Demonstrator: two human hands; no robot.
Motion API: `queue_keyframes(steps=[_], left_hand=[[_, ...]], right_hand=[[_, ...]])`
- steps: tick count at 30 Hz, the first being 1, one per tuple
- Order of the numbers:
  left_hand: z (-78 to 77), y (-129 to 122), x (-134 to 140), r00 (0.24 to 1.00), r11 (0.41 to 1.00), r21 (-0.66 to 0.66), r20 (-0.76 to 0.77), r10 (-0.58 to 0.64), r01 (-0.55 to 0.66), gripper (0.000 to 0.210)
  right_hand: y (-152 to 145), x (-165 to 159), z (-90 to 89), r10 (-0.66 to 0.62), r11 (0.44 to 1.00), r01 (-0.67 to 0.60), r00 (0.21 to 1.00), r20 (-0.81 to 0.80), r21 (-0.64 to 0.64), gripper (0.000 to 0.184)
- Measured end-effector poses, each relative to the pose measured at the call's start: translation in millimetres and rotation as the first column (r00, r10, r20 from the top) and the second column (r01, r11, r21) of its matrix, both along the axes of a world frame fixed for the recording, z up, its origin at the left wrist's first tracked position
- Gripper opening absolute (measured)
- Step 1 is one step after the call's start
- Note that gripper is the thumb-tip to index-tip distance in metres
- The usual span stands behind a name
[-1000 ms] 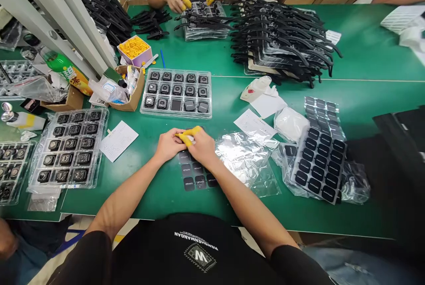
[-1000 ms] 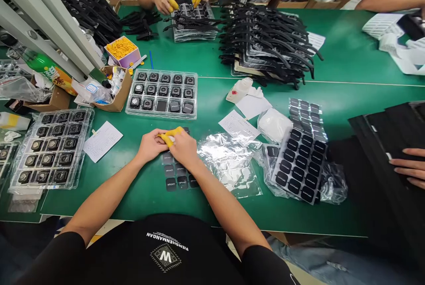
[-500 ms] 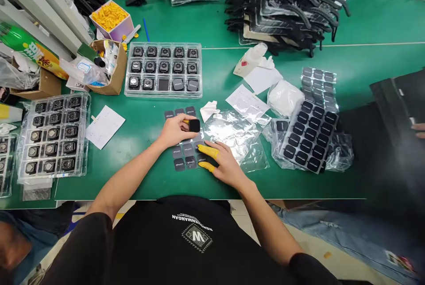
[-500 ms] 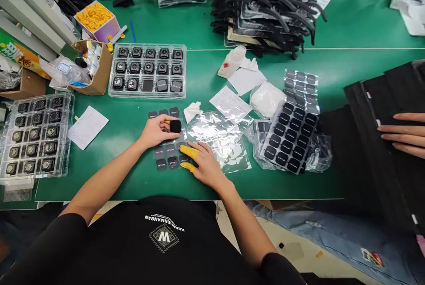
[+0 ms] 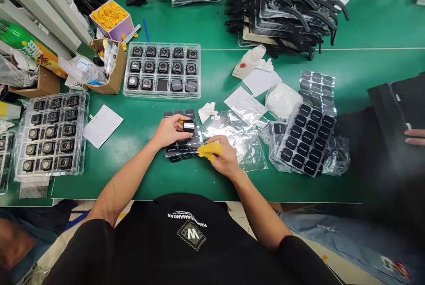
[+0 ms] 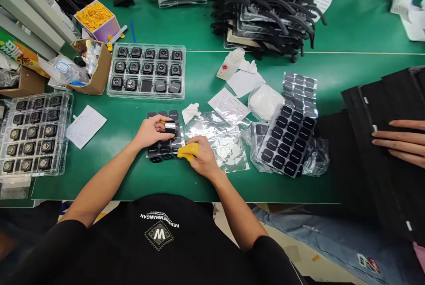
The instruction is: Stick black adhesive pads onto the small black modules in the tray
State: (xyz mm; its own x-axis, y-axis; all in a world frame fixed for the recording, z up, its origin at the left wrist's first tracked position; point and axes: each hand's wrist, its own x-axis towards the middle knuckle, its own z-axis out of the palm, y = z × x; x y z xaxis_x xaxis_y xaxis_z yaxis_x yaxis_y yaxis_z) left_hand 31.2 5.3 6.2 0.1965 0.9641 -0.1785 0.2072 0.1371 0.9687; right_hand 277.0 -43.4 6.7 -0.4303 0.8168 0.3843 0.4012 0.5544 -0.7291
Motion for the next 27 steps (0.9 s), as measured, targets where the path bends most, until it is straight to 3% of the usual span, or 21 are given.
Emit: queue_keyframes(steps=[2, 5, 8, 12, 16, 27], left_hand=[[0.1, 0, 0, 1.0, 1.0, -0.004, 0.005, -0.002, 0.002, 0.059], [0.2, 0, 2, 1.0, 1.0, -0.006, 0.028, 0.003, -0.003, 0.057], [0.2, -1, 3, 1.0, 1.0, 0.018, 0.023, 0.001, -0.002, 0.056], [0.2, -1, 3, 0.999, 0.996, 0.088, -0.051, -0.011, 0.016, 0.058], [-0.9, -1, 3, 0.989, 0.987, 0.154, -0.151, -0.01, 0.033, 0.056], [-1.4, -1, 5, 0.973, 0.976, 0.21, -0.23, -0.008, 0.057, 0.054]], right_hand=[[4, 8, 15.2, 0.016, 0.998, -0.027, 0.981, -0.193, -0.051, 0.024], [22, 9, 32.2, -0.118, 0.939, -0.063, 0.864, -0.49, -0.338, 0.046], [49, -10, 31.4, -0.234, 0.8, -0.057, 0.887, -0.399, -0.597, 0.037], [73, -42, 11.0, -0.346, 0.667, 0.044, 0.902, -0.257, -0.744, 0.048], [75, -48, -2.0, -0.43, 0.579, 0.046, 0.866, -0.256, -0.814, 0.047], [70, -47, 0.0, -0.446, 0.533, 0.047, 0.864, -0.233, -0.845, 0.041]])
